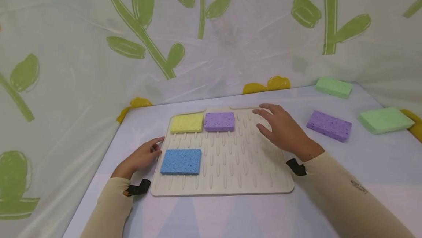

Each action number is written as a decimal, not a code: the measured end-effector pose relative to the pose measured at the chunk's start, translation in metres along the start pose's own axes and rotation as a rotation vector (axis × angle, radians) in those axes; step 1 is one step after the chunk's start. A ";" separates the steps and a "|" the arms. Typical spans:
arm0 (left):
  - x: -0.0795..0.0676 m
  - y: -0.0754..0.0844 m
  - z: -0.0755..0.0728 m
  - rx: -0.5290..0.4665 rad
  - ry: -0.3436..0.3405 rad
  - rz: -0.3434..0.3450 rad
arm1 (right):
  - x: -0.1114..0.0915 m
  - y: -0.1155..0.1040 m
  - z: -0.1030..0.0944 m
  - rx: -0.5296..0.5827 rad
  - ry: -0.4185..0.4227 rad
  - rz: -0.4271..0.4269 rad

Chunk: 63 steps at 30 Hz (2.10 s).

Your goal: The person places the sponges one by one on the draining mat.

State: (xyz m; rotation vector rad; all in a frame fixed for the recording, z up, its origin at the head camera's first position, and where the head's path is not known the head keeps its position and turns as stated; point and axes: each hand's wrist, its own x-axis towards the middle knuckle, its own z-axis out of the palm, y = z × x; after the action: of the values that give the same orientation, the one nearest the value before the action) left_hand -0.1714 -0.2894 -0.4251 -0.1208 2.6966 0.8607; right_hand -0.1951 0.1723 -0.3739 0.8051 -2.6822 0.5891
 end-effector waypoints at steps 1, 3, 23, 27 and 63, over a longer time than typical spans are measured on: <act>0.000 0.000 0.000 -0.002 0.002 0.001 | -0.002 0.001 -0.002 -0.002 0.003 0.008; -0.001 0.000 0.000 -0.002 0.000 0.000 | -0.005 0.004 -0.005 -0.005 0.011 0.012; -0.004 0.000 -0.002 0.022 0.011 0.036 | -0.021 0.042 -0.015 -0.114 0.094 0.107; -0.006 0.001 -0.003 0.008 0.015 0.033 | -0.021 0.054 -0.015 -0.136 0.057 0.195; -0.005 0.003 -0.001 -0.010 0.009 0.042 | -0.050 0.125 -0.029 -0.115 -0.250 0.554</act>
State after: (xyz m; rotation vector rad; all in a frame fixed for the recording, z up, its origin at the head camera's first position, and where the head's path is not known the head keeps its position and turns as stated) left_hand -0.1673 -0.2874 -0.4209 -0.0703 2.7127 0.8876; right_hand -0.2225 0.3041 -0.4043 0.0947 -3.1485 0.4625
